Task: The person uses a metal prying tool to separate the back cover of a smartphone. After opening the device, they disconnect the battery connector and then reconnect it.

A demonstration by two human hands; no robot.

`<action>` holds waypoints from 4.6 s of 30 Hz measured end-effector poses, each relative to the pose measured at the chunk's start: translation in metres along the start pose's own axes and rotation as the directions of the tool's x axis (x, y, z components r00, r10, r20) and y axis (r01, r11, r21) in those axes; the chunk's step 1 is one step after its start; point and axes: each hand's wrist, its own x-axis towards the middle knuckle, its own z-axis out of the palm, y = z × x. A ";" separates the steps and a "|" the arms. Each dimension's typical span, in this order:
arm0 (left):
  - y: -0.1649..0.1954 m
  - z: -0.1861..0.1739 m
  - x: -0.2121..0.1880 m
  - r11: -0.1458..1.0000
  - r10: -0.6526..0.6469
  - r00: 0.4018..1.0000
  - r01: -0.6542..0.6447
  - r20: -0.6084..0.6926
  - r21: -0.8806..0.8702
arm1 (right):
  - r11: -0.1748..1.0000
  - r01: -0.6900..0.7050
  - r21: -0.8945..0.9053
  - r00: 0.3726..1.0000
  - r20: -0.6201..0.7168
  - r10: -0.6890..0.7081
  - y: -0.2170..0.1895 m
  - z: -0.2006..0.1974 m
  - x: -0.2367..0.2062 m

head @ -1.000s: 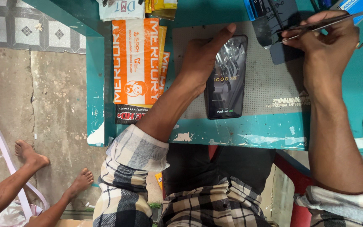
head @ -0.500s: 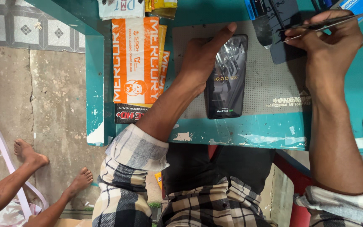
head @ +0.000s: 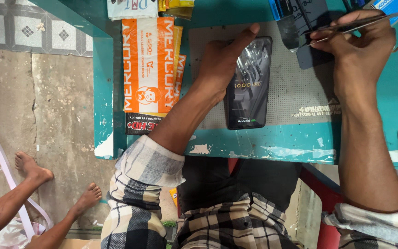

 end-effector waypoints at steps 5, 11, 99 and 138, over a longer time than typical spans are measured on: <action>0.000 0.000 0.000 1.000 -0.005 1.000 0.004 0.003 0.031 | 0.998 0.038 -0.056 0.999 0.020 -0.037 -0.001 -0.001 -0.001; 0.001 -0.001 0.000 0.999 -0.022 1.000 0.022 0.011 -0.029 | 0.999 -0.039 0.035 0.999 -0.022 0.040 0.001 -0.001 -0.001; 0.003 0.001 -0.001 0.998 -0.001 1.000 0.003 -0.022 0.057 | 0.991 -0.126 0.037 0.990 -0.066 0.128 -0.002 -0.001 0.001; 0.004 0.001 -0.001 0.994 -0.004 0.999 0.008 -0.039 0.105 | 0.991 -0.123 0.060 0.990 -0.054 0.127 -0.001 0.001 -0.001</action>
